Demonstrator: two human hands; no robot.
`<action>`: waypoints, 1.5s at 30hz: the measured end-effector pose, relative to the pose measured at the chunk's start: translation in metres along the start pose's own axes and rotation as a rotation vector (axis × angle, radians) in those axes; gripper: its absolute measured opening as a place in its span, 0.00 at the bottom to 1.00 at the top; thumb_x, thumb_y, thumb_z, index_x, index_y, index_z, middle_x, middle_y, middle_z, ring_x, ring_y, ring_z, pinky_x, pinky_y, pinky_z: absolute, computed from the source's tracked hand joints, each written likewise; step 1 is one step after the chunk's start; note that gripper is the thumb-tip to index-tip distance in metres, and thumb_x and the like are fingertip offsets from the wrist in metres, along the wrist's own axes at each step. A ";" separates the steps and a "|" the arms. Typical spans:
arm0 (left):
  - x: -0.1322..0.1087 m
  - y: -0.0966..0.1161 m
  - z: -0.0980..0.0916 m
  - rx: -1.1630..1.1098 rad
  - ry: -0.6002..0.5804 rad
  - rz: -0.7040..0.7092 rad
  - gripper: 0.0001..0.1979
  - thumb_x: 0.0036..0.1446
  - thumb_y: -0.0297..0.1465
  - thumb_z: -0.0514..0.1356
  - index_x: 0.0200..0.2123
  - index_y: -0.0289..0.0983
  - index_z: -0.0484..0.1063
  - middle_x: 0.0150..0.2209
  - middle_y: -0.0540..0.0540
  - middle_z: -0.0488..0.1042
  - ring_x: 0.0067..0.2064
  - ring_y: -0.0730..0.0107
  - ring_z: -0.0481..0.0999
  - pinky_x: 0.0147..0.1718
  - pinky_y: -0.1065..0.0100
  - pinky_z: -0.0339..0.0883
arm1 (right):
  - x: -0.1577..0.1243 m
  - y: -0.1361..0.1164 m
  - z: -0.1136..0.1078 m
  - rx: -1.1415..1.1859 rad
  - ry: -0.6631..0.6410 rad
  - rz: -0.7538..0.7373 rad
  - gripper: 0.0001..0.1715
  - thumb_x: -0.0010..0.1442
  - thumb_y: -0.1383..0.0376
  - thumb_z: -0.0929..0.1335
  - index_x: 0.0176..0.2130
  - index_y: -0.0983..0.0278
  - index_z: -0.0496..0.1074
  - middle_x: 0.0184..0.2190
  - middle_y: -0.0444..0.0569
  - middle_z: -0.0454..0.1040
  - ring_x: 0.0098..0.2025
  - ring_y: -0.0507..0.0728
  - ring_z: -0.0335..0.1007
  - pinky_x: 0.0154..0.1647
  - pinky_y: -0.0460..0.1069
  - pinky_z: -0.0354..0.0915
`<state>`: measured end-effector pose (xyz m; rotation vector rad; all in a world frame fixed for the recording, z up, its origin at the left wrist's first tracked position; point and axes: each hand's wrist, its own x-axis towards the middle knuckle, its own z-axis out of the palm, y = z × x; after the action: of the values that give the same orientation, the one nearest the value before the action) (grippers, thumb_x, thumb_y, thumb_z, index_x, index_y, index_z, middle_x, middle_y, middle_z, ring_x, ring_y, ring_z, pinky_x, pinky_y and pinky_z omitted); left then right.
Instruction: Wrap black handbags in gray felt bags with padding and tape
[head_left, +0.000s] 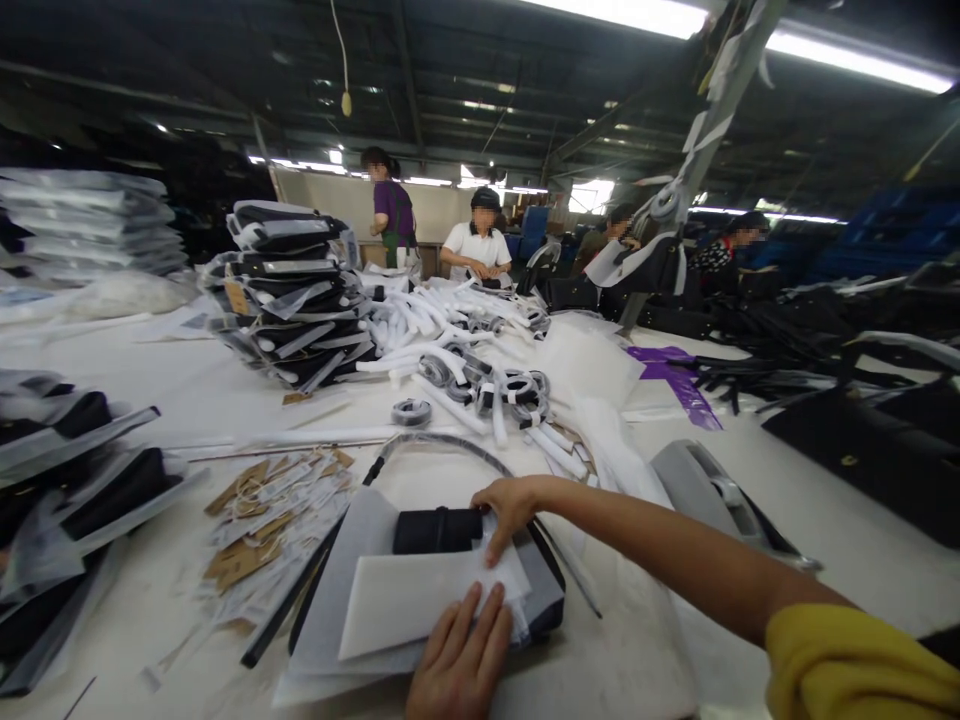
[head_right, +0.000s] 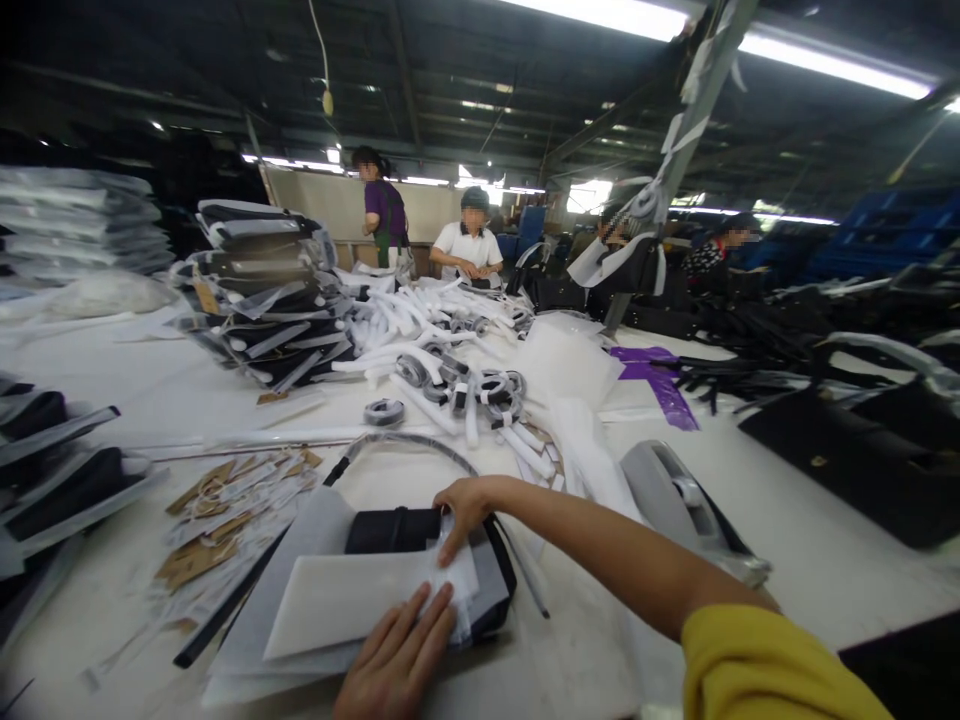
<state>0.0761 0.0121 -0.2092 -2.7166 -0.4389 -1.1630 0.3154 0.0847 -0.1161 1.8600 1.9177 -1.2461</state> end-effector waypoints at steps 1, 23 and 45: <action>0.000 0.000 0.000 0.001 -0.007 -0.002 0.19 0.71 0.29 0.46 0.52 0.42 0.75 0.58 0.56 0.73 0.58 0.69 0.72 0.60 0.68 0.59 | 0.006 0.002 -0.002 0.026 -0.015 0.004 0.55 0.30 0.47 0.82 0.54 0.64 0.73 0.49 0.52 0.76 0.49 0.64 0.72 0.49 0.52 0.66; 0.002 0.002 -0.010 -0.027 -0.128 -0.010 0.20 0.72 0.31 0.44 0.57 0.41 0.71 0.59 0.50 0.71 0.61 0.67 0.69 0.56 0.65 0.67 | -0.046 0.001 0.076 0.005 0.532 -0.198 0.52 0.58 0.52 0.72 0.71 0.63 0.48 0.67 0.60 0.58 0.69 0.67 0.50 0.69 0.66 0.41; 0.015 -0.045 -0.056 0.016 -0.320 0.281 0.21 0.66 0.25 0.52 0.61 0.38 0.64 0.61 0.44 0.70 0.65 0.67 0.64 0.65 0.57 0.57 | -0.076 -0.024 0.148 -0.148 0.906 -0.367 0.25 0.72 0.58 0.60 0.63 0.63 0.66 0.62 0.55 0.67 0.64 0.62 0.61 0.67 0.63 0.56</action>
<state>0.0328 0.0434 -0.1586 -2.8382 -0.0933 -0.6560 0.2494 -0.0664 -0.1488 2.2707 2.7782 -0.2516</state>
